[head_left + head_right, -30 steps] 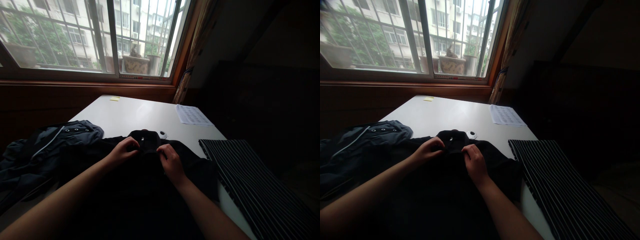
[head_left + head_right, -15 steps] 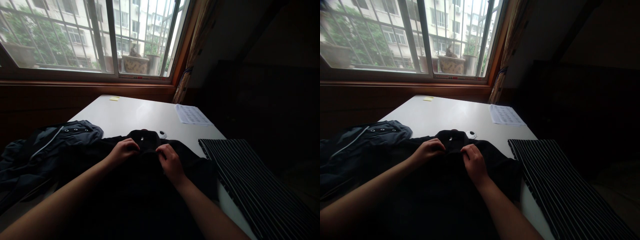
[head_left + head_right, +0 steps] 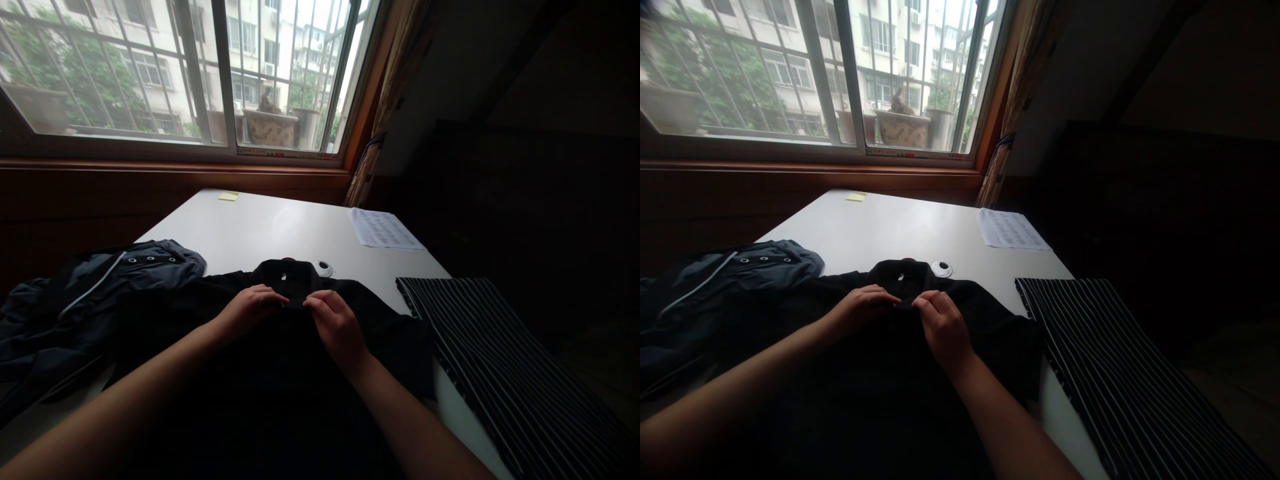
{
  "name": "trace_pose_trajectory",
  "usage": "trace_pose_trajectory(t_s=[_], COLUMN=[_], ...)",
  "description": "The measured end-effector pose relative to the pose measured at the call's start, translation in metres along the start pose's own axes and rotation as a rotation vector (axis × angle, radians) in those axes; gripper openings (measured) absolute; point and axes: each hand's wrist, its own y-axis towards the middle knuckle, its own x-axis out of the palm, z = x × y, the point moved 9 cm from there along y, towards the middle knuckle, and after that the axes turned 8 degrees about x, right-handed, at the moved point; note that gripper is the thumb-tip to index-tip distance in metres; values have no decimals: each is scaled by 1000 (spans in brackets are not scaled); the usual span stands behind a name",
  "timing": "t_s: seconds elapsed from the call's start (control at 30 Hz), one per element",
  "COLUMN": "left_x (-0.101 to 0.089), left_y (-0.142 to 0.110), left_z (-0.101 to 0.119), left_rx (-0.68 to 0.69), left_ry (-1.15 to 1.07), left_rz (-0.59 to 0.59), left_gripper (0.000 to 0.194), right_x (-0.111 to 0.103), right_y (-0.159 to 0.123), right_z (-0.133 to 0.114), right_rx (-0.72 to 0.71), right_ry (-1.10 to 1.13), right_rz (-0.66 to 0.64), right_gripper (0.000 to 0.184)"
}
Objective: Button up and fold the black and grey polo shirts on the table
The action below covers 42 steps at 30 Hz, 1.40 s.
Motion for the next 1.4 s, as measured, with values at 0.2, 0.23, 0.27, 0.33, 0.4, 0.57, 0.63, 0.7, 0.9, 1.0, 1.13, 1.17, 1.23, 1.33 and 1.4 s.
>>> trace_pose_trajectory(t_s=[0.2, 0.23, 0.27, 0.33, 0.4, 0.57, 0.63, 0.7, 0.9, 1.0, 1.13, 1.17, 1.23, 1.33, 1.4], left_x=[-7, -9, -13, -20, -25, -26, -24, -20, 0, 11, 13, 11, 7, 2, -1], left_y=[-2, -2, -3, -5, -5, -4, -4, -3, 1, 1, 3, 3, 3, 3, 2], left_z=[-8, -11, -13, -15, -14, -4, 0, 6, 34, 44, 49, 49, 47, 47, 47], left_rx=[-99, -115, -130, -146, -133, -33, -7, 25, 191, 242, 241, 227, 203, 201, 209], left_ry=[-112, -115, -104, -58, -16, 8, 67, 182, 476, 492, 437, 419, 388, 348, 321], left_rz=[73, 104, 139, 200, 229, 210, 178, 142, -27, -83, -50, -27, 11, 62, 93], left_gripper=[38, 34, 29, 20, 14, 17, 19, 21, 31, 35, 26, 22, 18, 16, 15], right_x=[0, 0, -1, -1, -1, -2, -3, -3, 0, 3, 5, 5, 6, 8, 9], right_y=[2, 2, 2, 2, 2, 2, 2, 2, -1, -2, 0, 1, 1, 1, 1], right_z=[7, 8, 9, 11, 13, 13, 11, 8, -7, -11, -5, -3, -1, 0, 0], right_rx=[37, 43, 48, 56, 60, 61, 52, 37, -60, -100, -64, -55, -45, -39, -37], right_ry=[3, 3, 4, 4, 7, 12, 10, 8, -14, 2, 70, 82, 92, 82, 85], right_rz=[12, 14, 17, 18, 22, 40, 44, 41, -10, -42, -52, -51, -57, -81, -90], right_gripper=[27, 27, 28, 29, 30, 30, 30, 30, 32, 31, 28, 27, 26, 25, 25])
